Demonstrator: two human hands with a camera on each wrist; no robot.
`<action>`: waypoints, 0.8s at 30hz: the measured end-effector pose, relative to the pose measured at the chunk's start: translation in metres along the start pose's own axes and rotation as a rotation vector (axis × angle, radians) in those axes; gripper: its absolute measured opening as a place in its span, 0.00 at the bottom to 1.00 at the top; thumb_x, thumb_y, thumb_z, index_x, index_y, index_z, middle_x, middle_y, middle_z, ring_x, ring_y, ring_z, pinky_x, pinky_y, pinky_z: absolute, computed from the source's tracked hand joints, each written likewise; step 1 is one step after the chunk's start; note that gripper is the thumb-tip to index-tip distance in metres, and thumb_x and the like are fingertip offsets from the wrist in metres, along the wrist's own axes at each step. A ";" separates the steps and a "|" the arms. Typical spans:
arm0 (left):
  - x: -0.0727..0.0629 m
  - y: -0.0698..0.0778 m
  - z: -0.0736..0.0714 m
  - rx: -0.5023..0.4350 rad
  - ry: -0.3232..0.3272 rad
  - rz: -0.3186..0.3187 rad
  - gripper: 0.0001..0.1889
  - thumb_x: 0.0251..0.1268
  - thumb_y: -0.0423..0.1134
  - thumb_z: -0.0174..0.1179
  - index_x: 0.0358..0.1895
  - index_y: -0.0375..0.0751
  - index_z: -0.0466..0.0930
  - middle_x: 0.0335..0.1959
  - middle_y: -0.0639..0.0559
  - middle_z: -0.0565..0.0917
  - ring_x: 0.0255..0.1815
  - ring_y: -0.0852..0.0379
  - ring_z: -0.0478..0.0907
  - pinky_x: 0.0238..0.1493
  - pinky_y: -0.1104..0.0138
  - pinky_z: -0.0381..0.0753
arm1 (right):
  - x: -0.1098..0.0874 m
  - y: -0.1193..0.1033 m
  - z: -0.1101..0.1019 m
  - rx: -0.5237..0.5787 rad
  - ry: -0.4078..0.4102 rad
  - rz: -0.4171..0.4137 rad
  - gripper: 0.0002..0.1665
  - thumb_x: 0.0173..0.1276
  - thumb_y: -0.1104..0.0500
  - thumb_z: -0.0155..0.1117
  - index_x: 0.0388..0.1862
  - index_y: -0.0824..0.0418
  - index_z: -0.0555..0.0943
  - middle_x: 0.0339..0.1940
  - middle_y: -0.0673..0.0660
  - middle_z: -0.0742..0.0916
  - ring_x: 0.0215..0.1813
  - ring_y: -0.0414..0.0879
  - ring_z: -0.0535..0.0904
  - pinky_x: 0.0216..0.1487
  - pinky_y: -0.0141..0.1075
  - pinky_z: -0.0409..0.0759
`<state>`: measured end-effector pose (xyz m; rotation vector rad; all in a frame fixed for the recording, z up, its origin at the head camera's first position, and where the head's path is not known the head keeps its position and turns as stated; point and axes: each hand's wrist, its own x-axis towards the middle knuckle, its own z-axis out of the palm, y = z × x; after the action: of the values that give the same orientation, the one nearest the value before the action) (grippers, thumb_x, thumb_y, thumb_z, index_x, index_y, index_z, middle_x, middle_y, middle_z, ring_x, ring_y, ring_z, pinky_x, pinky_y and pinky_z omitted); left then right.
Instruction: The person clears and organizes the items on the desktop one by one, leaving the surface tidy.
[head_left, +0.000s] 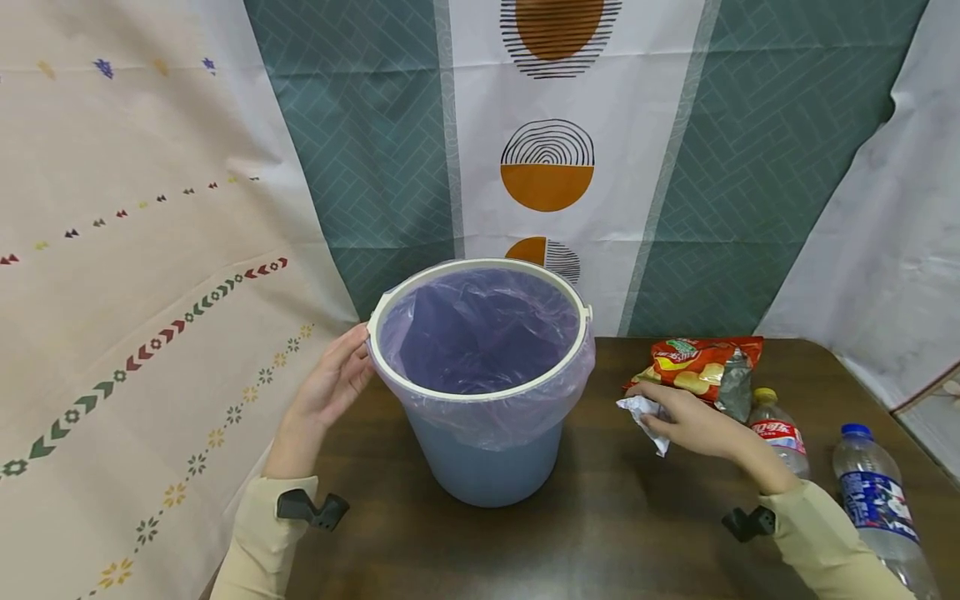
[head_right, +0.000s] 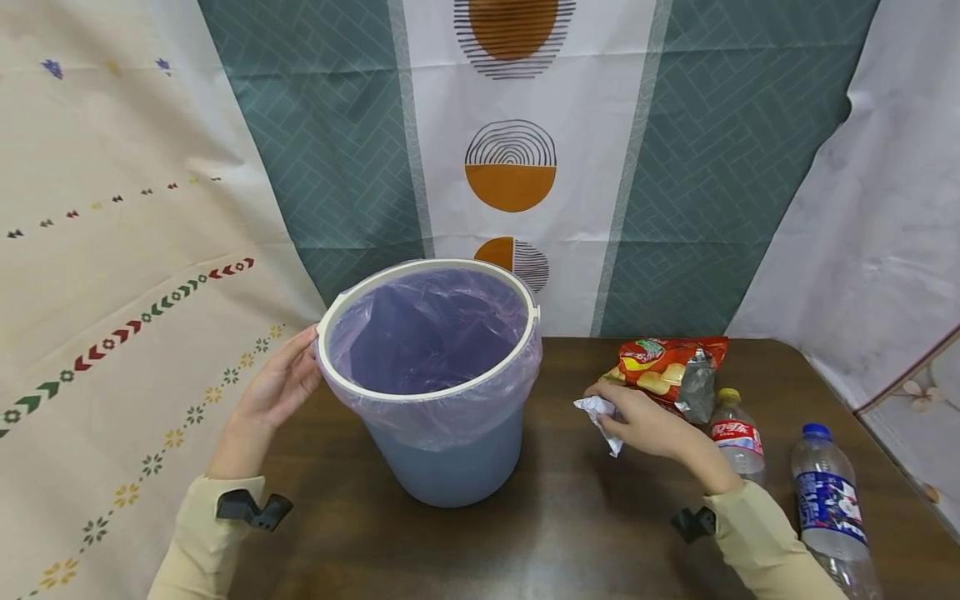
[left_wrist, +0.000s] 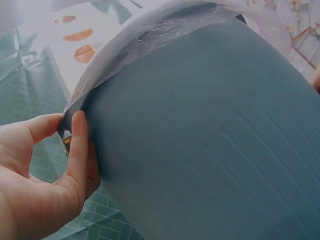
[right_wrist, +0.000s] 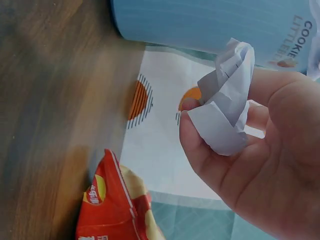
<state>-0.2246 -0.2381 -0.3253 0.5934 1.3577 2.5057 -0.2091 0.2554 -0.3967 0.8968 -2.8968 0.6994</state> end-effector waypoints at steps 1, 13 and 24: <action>0.000 0.000 0.000 0.000 0.002 0.001 0.16 0.79 0.35 0.36 0.52 0.40 0.76 0.40 0.52 0.83 0.38 0.64 0.82 0.36 0.78 0.84 | 0.000 0.000 -0.002 0.005 0.000 0.014 0.24 0.64 0.59 0.66 0.58 0.61 0.73 0.45 0.51 0.82 0.42 0.41 0.75 0.46 0.41 0.83; 0.001 -0.002 -0.001 -0.029 -0.016 0.005 0.16 0.79 0.35 0.35 0.54 0.39 0.75 0.40 0.52 0.82 0.38 0.64 0.81 0.37 0.78 0.84 | 0.000 0.004 -0.006 0.042 0.065 0.010 0.23 0.64 0.61 0.66 0.58 0.57 0.74 0.42 0.49 0.81 0.38 0.38 0.74 0.38 0.30 0.80; 0.001 -0.002 -0.002 -0.032 -0.028 0.005 0.16 0.80 0.35 0.35 0.53 0.40 0.75 0.40 0.52 0.82 0.38 0.64 0.81 0.36 0.77 0.84 | 0.005 0.002 -0.013 0.070 0.140 -0.048 0.24 0.64 0.65 0.65 0.58 0.57 0.74 0.41 0.49 0.81 0.36 0.36 0.74 0.36 0.29 0.78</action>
<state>-0.2263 -0.2384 -0.3276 0.6235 1.3055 2.5092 -0.2156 0.2603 -0.3850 0.8822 -2.7352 0.8286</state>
